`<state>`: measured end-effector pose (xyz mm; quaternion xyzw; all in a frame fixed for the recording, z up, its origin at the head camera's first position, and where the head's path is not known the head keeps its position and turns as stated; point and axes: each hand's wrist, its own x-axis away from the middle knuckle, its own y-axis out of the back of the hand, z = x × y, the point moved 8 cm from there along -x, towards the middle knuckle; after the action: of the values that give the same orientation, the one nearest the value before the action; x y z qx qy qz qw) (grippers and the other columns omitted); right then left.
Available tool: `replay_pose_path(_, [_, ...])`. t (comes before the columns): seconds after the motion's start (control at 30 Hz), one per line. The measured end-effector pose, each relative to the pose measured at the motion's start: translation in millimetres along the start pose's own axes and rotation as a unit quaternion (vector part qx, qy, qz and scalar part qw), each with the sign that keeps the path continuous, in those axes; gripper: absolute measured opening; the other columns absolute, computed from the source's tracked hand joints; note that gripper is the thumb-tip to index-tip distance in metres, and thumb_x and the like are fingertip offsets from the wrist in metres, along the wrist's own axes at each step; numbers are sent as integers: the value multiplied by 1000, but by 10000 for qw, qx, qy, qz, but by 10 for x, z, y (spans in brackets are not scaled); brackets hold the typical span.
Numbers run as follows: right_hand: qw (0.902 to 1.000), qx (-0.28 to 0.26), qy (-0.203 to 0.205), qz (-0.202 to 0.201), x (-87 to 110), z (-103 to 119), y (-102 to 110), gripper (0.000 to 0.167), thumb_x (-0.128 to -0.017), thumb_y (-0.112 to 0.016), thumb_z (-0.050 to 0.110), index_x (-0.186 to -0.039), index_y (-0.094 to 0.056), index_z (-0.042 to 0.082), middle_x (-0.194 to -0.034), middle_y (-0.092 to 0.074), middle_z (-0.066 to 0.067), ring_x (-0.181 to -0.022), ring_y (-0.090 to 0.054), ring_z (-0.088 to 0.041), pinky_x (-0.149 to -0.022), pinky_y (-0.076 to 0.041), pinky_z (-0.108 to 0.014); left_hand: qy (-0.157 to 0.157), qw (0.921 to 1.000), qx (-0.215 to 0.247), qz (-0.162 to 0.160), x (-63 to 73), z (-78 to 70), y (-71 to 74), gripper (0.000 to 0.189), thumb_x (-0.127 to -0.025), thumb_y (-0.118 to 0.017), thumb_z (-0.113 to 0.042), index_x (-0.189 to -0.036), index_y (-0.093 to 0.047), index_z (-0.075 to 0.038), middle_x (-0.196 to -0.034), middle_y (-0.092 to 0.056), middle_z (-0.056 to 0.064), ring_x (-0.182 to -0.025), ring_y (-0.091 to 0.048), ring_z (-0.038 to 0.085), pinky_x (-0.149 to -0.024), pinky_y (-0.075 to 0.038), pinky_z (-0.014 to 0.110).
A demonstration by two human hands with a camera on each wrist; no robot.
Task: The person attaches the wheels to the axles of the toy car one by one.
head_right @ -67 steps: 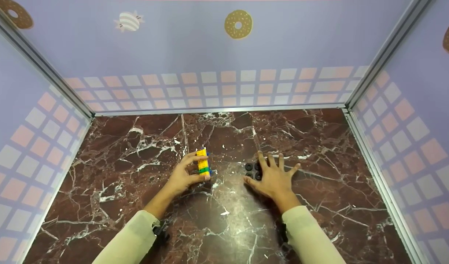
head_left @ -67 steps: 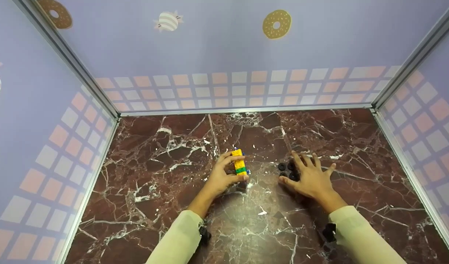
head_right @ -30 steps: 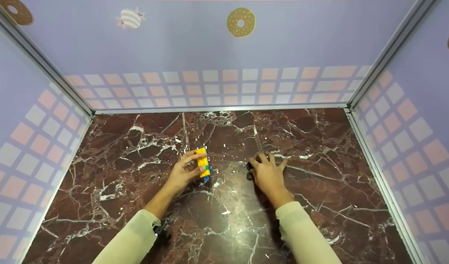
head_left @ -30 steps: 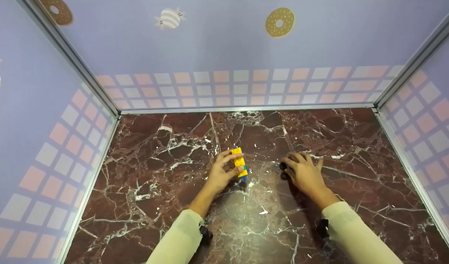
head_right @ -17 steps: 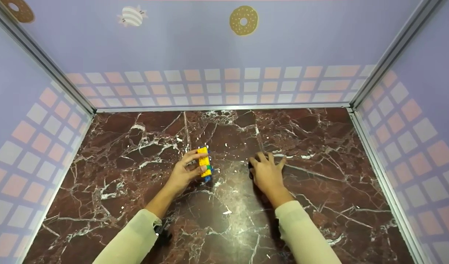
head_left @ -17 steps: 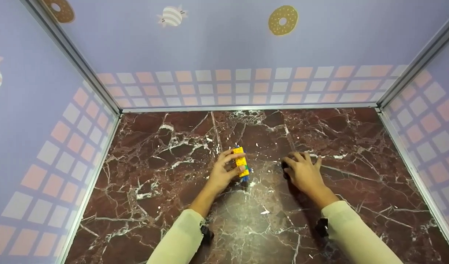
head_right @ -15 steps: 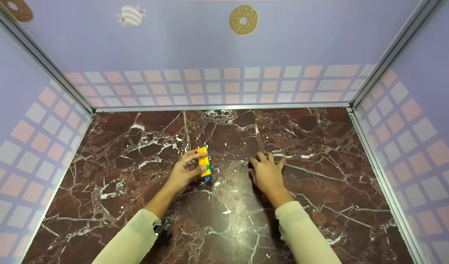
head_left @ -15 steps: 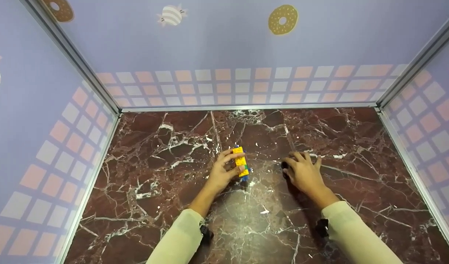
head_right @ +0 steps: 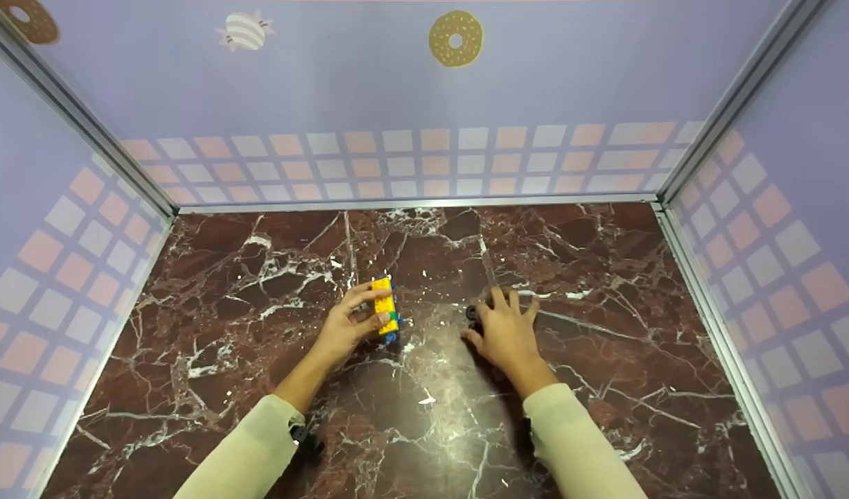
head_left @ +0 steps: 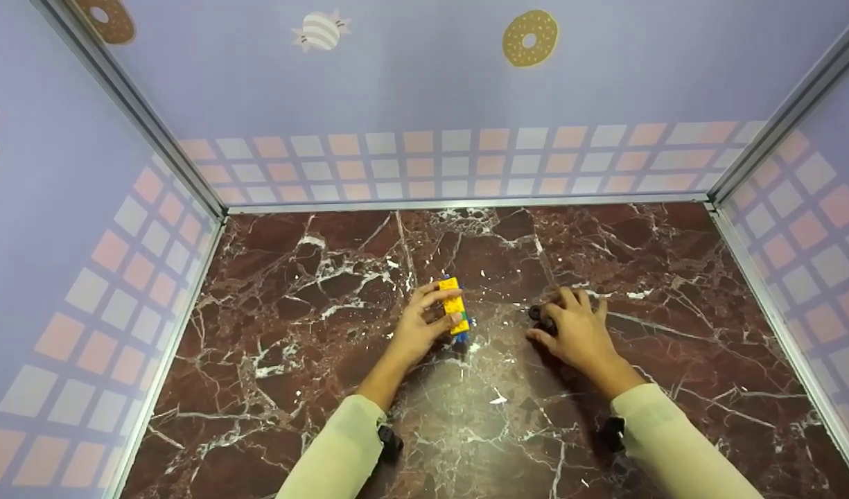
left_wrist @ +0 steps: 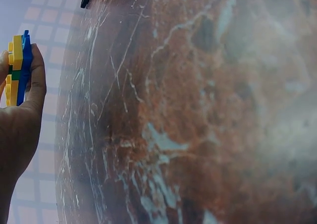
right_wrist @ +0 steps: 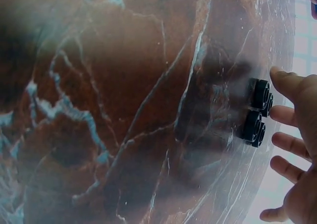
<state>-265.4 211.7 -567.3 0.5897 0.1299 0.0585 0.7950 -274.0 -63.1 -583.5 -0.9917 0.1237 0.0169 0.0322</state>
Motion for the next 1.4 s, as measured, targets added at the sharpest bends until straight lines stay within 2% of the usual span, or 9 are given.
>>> replay_pose_path(0.17, [9999, 99, 114, -6, 16, 24, -18, 40, -88, -92, 43, -105, -78, 9, -135, -61, -20, -132, -52, -50, -120, -34, -91, 53, 10000, 40, -28, 11, 10, -2, 46, -99, -79, -1, -144, -68, 4, -168, -33, 24, -131, -66, 41, -100, -70, 29])
replay_pose_path(0.33, [9997, 148, 184, -32, 32, 51, -19, 35, -89, -92, 38, -104, -78, 9, -131, -61, -21, -126, -51, -49, -113, -42, -88, 70, 9999, 119, -51, 27, -6, -20, 46, -98, -79, 0, -142, -67, 6, -168, -33, 25, -130, -67, 42, -100, -70, 30])
replay_pose_path(0.53, [9995, 237, 192, -21, 38, 65, -17, 35, -91, -90, 37, -106, -79, 8, -129, -62, -21, -122, -53, -48, -107, -45, -85, 153, 9992, 373, -73, 30, 2, -27, 46, -97, -79, 4, -140, -65, 9, -167, -35, 23, -123, -70, 36, -96, -72, 33])
replay_pose_path(0.63, [9992, 296, 253, -76, 24, 75, -6, 34, -91, -90, 35, -105, -77, 7, -126, -62, -20, -119, -53, -47, -106, -47, -84, 210, 9979, 612, -49, 23, -5, -35, 49, -97, -77, 8, -142, -60, 9, -163, -39, 23, -116, -73, 31, -94, -73, 33])
replay_pose_path(0.8, [9988, 340, 298, -182, -14, 87, 40, 34, -92, -89, 33, -106, -74, 6, -123, -64, -21, -118, -55, -46, -103, -48, -80, 307, 9949, 957, 35, -3, -23, -47, 64, -97, -76, 10, -153, -46, 1, -148, -42, 25, -104, -74, 21, -89, -73, 30])
replay_pose_path(1.0, [9979, 405, 371, -334, -40, 107, 106, 39, -95, -86, 33, -118, -73, 5, -123, -70, -21, -116, -60, -46, -95, -51, -74, 313, 9955, 891, 81, -11, -32, -46, 83, -97, -76, 9, -166, -33, -4, -154, -35, 24, -99, -74, 17, -86, -72, 28])
replay_pose_path(1.07, [9975, 339, 445, -429, -44, 127, 129, 37, -95, -86, 30, -119, -73, 4, -121, -71, -21, -114, -61, -47, -91, -52, -71, 408, 9954, 864, 57, -2, -15, -45, 85, -97, -77, 9, -168, -34, -6, -152, -41, 29, -98, -75, 17, -86, -72, 28])
replay_pose_path(1.2, [9958, 39, 678, -611, -53, 184, 174, 31, -96, -85, 20, -119, -74, 2, -115, -71, -20, -110, -65, -46, -87, -54, -66, 540, 9948, 865, 30, 22, 5, -53, 85, -96, -77, 10, -169, -38, -9, -150, -48, 31, -97, -76, 16, -87, -72, 29])
replay_pose_path(1.4, [9924, -464, 918, -678, -66, 254, 200, 28, -95, -82, 6, -119, -73, -4, -112, -66, -21, -104, -70, -44, -91, -66, -63, 567, 9936, 974, 94, 42, 30, -77, 84, -96, -77, 11, -168, -37, -5, -154, -44, 27, -105, -74, 18, -92, -73, 33])
